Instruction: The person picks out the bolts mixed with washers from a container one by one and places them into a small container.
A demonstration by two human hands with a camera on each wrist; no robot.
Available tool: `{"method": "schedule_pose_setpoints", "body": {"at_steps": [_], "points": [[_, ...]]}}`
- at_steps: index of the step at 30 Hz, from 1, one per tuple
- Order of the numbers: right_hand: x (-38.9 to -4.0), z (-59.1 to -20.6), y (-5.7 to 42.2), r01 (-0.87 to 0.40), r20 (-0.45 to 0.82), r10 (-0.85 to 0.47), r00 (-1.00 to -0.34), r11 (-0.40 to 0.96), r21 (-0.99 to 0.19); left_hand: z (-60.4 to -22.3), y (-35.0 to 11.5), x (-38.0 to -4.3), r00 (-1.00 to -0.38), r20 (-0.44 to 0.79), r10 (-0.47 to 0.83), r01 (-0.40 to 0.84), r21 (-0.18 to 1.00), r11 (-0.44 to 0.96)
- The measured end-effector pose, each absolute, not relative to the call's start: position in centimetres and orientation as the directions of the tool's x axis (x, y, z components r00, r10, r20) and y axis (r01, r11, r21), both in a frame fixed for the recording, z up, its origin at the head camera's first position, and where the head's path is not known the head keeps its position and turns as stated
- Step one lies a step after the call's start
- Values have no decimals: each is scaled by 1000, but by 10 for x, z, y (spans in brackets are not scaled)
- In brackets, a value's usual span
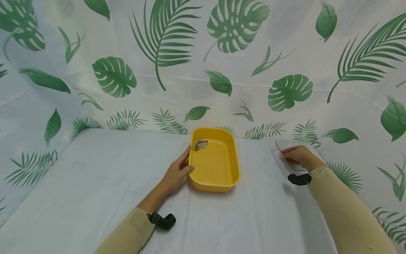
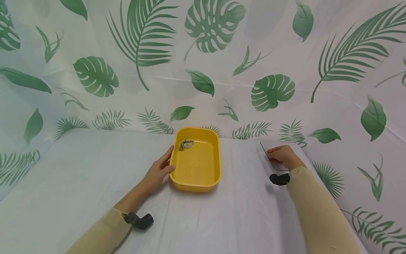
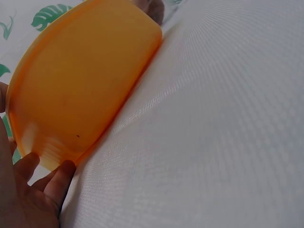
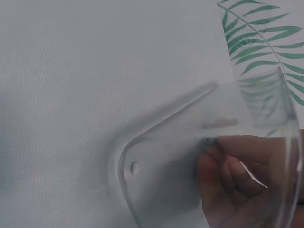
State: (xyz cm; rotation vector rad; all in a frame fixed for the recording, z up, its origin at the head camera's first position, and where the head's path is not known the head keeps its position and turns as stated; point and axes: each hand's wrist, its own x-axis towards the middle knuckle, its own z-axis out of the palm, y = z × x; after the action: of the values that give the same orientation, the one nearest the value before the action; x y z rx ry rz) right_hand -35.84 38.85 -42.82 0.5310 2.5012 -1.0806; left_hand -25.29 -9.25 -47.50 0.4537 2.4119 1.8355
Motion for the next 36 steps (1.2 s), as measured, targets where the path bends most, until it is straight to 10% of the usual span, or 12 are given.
{"method": "schedule_pose_setpoints", "body": {"at_steps": [36], "points": [[-340, -387, 363, 238, -276, 53, -960, 676, -698, -474, -92, -251, -945, 145, 293, 208, 959, 195]]}}
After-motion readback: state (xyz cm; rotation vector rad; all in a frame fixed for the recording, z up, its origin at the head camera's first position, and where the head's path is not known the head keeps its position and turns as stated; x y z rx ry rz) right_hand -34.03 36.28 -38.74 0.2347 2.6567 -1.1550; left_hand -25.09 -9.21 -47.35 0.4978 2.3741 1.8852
